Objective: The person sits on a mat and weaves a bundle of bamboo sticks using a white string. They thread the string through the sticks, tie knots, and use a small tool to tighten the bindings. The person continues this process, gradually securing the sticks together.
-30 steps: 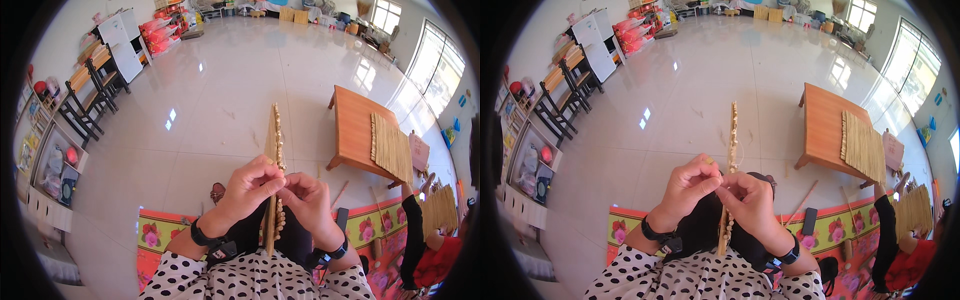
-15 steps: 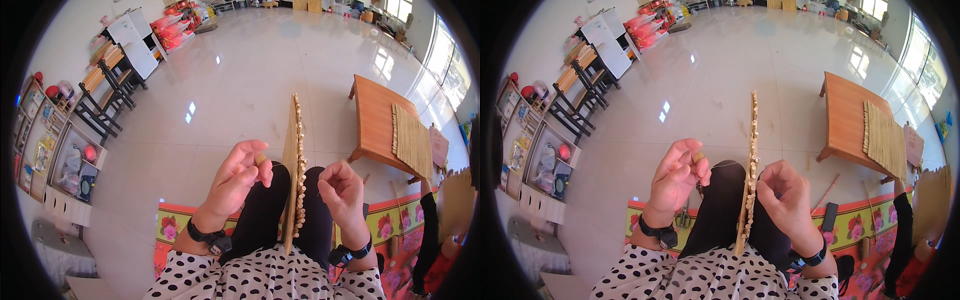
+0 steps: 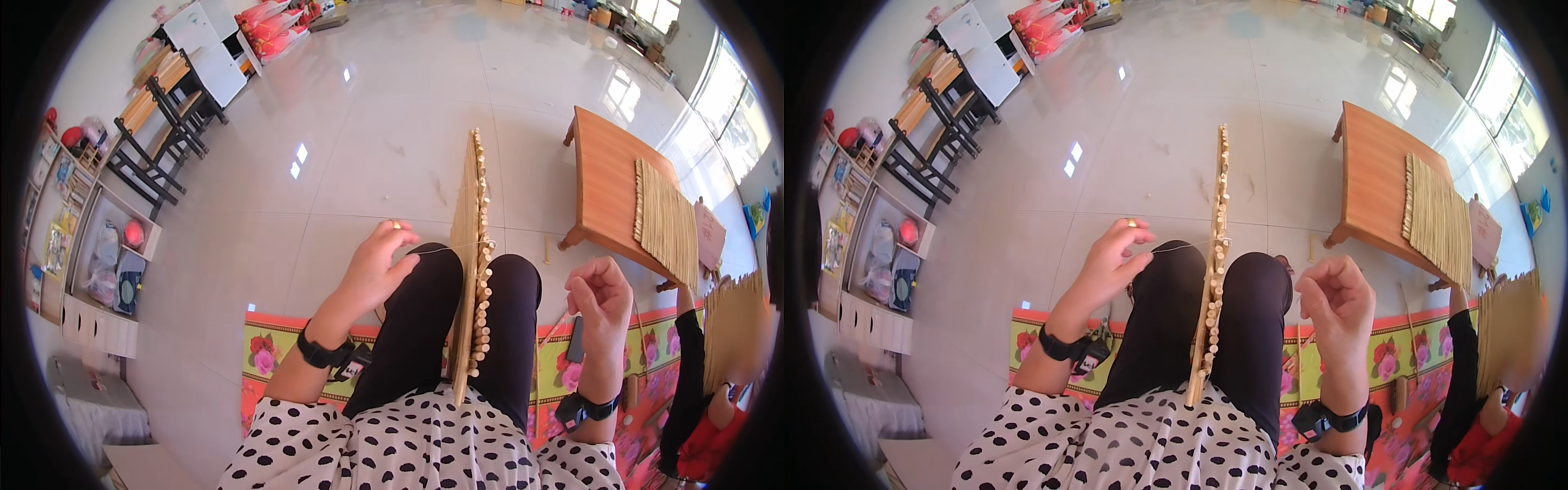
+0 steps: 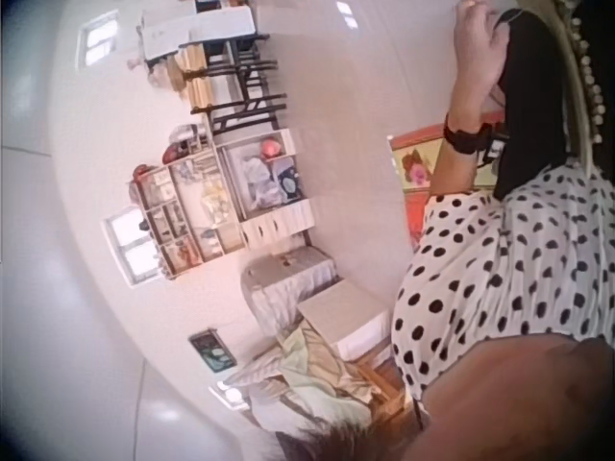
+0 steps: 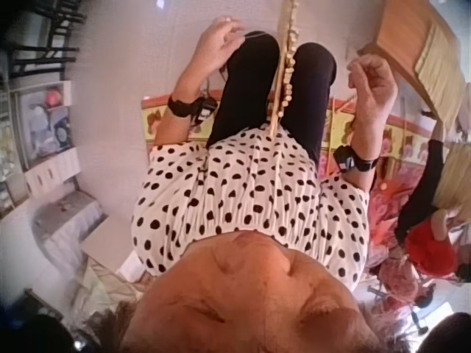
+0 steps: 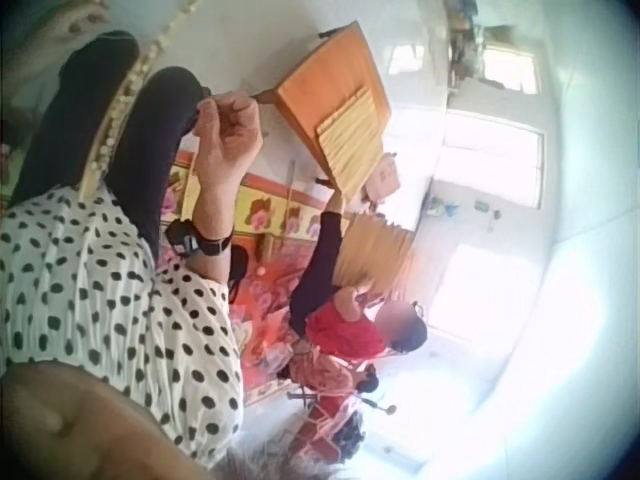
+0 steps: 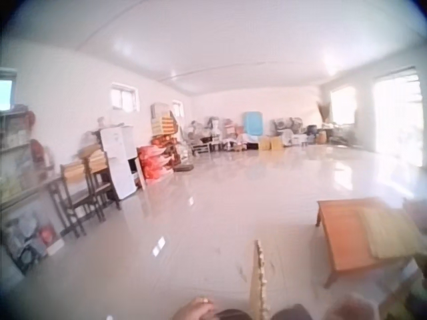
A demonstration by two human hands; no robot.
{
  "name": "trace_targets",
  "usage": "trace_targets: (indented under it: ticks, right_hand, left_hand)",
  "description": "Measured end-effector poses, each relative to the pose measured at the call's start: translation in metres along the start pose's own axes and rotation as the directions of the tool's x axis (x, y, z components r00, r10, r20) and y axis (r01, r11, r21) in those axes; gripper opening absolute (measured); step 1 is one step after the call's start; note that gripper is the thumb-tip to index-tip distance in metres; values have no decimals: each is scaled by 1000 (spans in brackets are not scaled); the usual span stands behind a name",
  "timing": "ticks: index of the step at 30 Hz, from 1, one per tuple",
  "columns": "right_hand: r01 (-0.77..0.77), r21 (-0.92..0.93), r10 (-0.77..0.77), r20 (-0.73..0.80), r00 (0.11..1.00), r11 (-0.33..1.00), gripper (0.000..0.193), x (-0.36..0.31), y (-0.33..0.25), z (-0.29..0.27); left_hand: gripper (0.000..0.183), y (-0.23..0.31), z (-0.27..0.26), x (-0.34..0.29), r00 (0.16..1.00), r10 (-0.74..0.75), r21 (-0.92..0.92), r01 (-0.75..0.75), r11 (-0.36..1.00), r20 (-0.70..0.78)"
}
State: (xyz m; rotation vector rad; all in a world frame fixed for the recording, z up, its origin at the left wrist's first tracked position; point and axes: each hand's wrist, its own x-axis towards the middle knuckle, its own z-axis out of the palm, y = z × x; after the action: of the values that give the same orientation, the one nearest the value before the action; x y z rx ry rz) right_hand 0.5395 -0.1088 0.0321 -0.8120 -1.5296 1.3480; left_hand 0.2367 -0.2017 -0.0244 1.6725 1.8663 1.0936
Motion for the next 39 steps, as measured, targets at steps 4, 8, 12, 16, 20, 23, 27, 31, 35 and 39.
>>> trace_targets:
  ticks: [4, 8, 12, 16, 20, 23, 27, 31, 35, 39]
  right_hand:
    - [-4, -61, 0, -55, 998, 998, 8, -3, 10, -4]
    - [-16, -29, 13, -79, 997, 999, 7, -2, 22, -3]
    - [25, -35, -27, -54, 998, 999, 8, 2, 38, 0]
    - [0, -161, 4, 23, 1000, 987, 7, 4, 30, 6]
    - [268, -256, -204, 250, 947, 929, 4, -2, 4, 20]
    - [304, -125, -211, 476, 854, 944, 5, -5, -1, 36]
    - [151, -41, -93, 623, 777, 988, 8, -4, 2, 46]
    - [130, 94, -160, 534, 830, 987, 9, -3, 6, 41]
    - [147, -16, -134, 326, 936, 989, 8, 4, 8, 26]
    - [67, -109, -56, 101, 993, 992, 6, 11, 8, 10]
  left_hand:
    - [30, -14, 32, 15, 986, 155, 111, -148, 983, -61]
    - [18, -30, 55, 26, 973, 213, 96, -205, 974, -88]
    - [5, -17, 44, 27, 986, 88, -186, -113, 976, -140]
    - [1, 19, 17, 17, 997, 9, -340, -33, 940, -74]
    - [3, 60, 5, 11, 963, 271, -65, -270, 961, -2]
    - [12, 82, 5, 10, 866, 500, 48, -500, 865, 3]
    - [19, 97, 4, 7, 792, 610, 70, -608, 791, -5]
    - [17, 93, -3, 3, 829, 559, 118, -556, 823, 14]
    - [8, 83, -13, 0, 920, 389, 41, -391, 919, 44]
    - [4, 69, -19, 3, 976, 209, 8, -210, 978, 56]
